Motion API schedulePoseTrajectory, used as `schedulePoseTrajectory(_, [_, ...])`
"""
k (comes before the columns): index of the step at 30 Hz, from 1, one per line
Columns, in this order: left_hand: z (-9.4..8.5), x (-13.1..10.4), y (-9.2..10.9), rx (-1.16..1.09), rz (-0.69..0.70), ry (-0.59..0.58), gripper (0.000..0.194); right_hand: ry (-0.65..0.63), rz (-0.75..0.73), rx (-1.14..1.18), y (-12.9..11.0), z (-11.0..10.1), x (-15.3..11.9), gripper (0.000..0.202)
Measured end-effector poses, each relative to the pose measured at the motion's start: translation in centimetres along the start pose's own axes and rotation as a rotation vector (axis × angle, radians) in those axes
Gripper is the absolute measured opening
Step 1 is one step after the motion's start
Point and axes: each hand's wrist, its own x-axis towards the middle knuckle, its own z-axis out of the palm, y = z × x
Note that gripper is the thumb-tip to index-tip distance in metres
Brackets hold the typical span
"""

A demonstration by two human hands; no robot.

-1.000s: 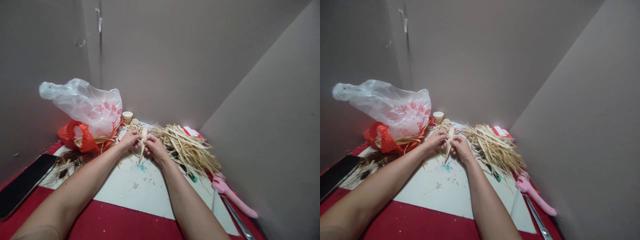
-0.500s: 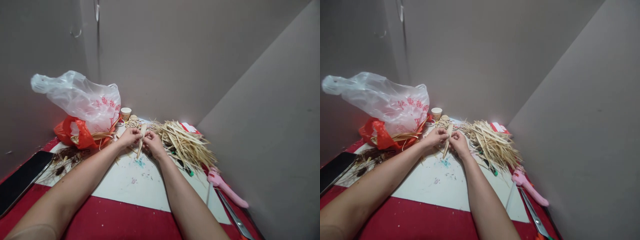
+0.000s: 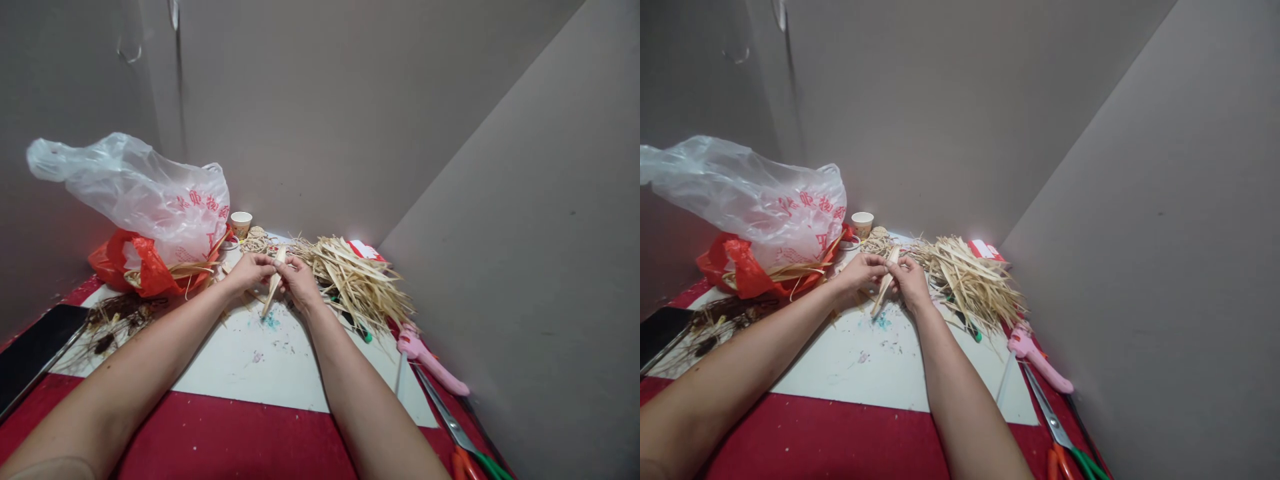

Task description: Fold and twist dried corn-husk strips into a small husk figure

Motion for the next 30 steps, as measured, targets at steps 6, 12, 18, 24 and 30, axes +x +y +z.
schedulePoseTrajectory(6, [-0.15, -0.22, 0.04, -0.107, -0.081, 0.001, 0.017, 0.007, -0.004, 0.016, -0.09, -0.57, 0.30, 0.038])
schedulePoseTrajectory(12, [-0.14, -0.10, -0.16, -0.088, -0.050, 0.054, 0.013, -0.012, 0.026, 0.030, -0.46, -0.81, 0.37, 0.029])
schedulePoseTrajectory(18, [-0.21, 0.02, -0.06, -0.054, -0.053, 0.097, 0.015, 0.001, 0.033, 0.014, -0.68, -0.77, 0.29, 0.026])
schedulePoseTrajectory(24, [-0.48, 0.11, -0.02, 0.100, -0.004, 0.071, 0.018, 0.001, 0.012, -0.035, -0.79, -0.71, 0.02, 0.026])
schedulePoseTrajectory(30, [-0.21, 0.13, -0.23, 0.137, 0.018, 0.091, 0.017, -0.008, 0.036, -0.052, -0.85, -0.63, -0.13, 0.030])
